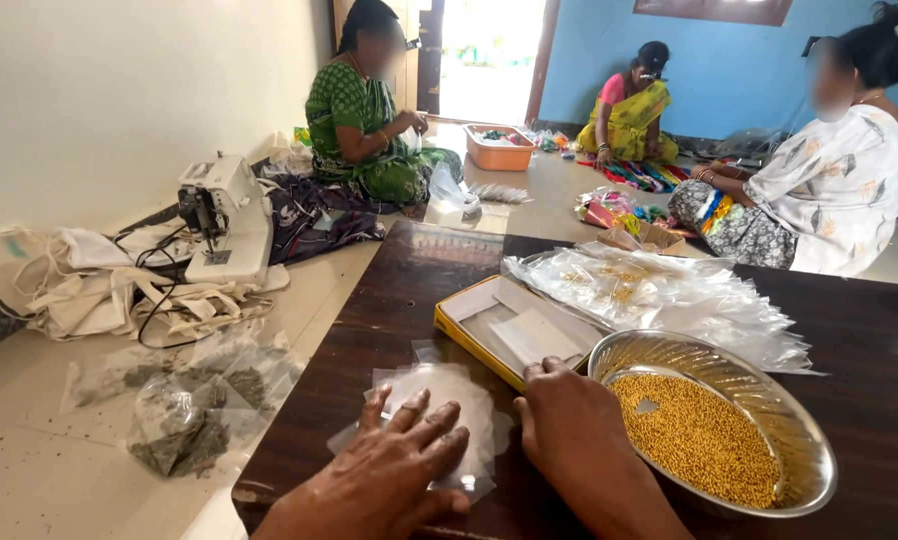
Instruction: The person sits on the floor at a low table, opens small clear plastic pouches, scoops gold beads from a metal bowl into each pouch by hand, and seals the filled pouches, setting finished pouches with a stack of completed bags on the table.
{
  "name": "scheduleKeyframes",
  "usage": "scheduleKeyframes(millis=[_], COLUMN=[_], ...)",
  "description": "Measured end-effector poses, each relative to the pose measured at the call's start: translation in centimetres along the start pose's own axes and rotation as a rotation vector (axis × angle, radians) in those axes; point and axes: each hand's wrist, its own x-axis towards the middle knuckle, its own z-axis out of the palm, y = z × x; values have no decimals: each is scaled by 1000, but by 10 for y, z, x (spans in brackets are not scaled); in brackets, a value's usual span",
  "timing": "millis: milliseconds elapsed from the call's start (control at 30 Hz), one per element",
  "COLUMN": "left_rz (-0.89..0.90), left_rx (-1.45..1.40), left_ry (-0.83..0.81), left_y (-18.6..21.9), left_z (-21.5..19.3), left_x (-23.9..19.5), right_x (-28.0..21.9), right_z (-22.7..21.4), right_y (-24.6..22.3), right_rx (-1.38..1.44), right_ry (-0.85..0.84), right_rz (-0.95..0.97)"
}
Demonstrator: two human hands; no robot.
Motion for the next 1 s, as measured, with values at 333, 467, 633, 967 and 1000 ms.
scheduleKeyframes(millis=[333, 467, 633, 967, 1000], left_rz=[19, 27, -115, 64, 66], left_rx=[-82, -75, -150, -130, -128], left_ry=[200, 571, 873, 53, 58], left_y=[15, 11, 10, -21, -30], left_z=[-23, -25, -60, -76, -68], left_x=[-15, -24, -27, 37, 42], right_x=[-1, -21, -59, -79, -79], right_z=[-20, -29, -9, 23, 31], right_y=[-11, -15, -22, 21, 29], right_rx=[131, 223, 208, 456, 452], right_ry=[262, 281, 278, 530, 534], right_rz=[-18, -100, -360, -153, -157])
